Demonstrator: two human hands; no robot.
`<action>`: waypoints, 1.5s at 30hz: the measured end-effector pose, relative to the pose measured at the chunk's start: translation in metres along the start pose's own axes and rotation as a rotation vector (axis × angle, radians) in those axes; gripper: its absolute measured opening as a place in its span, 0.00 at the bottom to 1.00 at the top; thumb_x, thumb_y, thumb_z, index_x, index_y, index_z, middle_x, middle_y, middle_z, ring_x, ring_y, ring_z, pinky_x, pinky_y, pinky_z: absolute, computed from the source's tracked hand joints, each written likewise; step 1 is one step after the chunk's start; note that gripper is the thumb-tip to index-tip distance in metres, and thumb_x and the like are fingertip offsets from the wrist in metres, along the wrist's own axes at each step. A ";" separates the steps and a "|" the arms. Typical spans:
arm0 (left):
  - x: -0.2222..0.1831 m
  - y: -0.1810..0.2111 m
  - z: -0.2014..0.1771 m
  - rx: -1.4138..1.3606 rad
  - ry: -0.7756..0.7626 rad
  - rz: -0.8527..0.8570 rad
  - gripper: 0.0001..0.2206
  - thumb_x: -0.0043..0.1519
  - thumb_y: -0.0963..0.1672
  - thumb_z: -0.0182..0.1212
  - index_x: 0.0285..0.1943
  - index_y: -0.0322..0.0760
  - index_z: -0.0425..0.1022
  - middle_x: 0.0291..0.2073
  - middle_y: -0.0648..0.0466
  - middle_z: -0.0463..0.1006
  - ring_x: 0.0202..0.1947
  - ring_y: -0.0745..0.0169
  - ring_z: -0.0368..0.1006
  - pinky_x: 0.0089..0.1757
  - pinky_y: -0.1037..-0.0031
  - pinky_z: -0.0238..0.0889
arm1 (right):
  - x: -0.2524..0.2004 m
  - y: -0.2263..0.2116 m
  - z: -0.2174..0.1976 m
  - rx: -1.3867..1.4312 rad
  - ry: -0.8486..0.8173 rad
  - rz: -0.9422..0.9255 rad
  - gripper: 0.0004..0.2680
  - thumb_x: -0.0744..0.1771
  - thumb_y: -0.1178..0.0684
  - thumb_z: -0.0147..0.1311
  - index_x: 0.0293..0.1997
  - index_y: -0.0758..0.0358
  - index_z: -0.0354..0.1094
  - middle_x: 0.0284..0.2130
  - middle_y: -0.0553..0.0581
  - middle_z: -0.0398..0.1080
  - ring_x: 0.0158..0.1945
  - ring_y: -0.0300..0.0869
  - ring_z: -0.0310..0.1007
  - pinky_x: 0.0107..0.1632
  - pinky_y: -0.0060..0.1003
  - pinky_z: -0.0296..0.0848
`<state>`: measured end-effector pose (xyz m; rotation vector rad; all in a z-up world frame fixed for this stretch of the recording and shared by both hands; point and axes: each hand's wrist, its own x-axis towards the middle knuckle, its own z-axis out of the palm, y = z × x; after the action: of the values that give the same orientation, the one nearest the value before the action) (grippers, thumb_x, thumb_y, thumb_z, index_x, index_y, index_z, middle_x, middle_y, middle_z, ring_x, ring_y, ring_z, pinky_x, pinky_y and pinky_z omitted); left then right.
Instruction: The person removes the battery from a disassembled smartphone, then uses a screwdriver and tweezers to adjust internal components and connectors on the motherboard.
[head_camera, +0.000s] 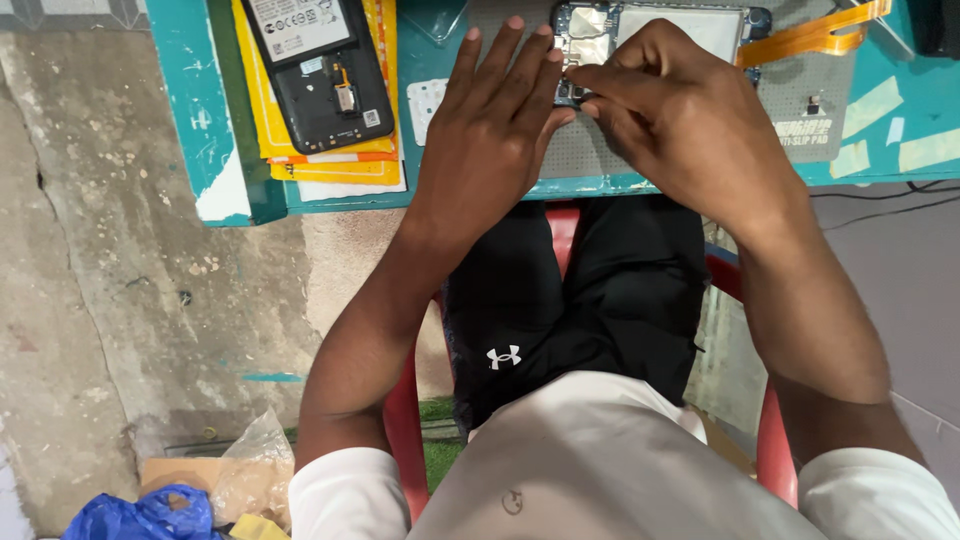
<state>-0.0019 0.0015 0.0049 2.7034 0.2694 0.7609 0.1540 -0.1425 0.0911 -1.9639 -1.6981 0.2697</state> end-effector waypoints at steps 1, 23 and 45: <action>0.000 0.000 -0.001 -0.005 0.000 -0.007 0.21 0.70 0.49 0.67 0.64 0.27 0.76 0.66 0.42 0.72 0.71 0.43 0.62 0.69 0.49 0.51 | 0.000 0.000 0.002 -0.006 0.010 -0.008 0.08 0.72 0.61 0.65 0.57 0.62 0.77 0.39 0.56 0.70 0.35 0.41 0.71 0.39 0.38 0.71; 0.000 -0.001 0.000 -0.013 0.005 -0.023 0.22 0.70 0.50 0.67 0.64 0.27 0.76 0.65 0.43 0.73 0.71 0.45 0.62 0.69 0.50 0.51 | -0.034 0.015 -0.030 0.306 0.194 0.299 0.03 0.72 0.65 0.66 0.49 0.71 0.75 0.38 0.55 0.73 0.34 0.33 0.69 0.35 0.23 0.64; 0.002 -0.001 -0.002 -0.052 -0.005 -0.055 0.23 0.70 0.49 0.70 0.63 0.23 0.76 0.68 0.41 0.70 0.74 0.46 0.58 0.72 0.48 0.46 | -0.077 0.038 -0.045 -0.065 0.116 0.285 0.03 0.69 0.68 0.62 0.45 0.72 0.77 0.39 0.62 0.76 0.42 0.42 0.77 0.42 0.32 0.74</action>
<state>-0.0011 0.0036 0.0067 2.6374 0.3167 0.7349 0.1936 -0.2316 0.0953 -2.2246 -1.3700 0.1993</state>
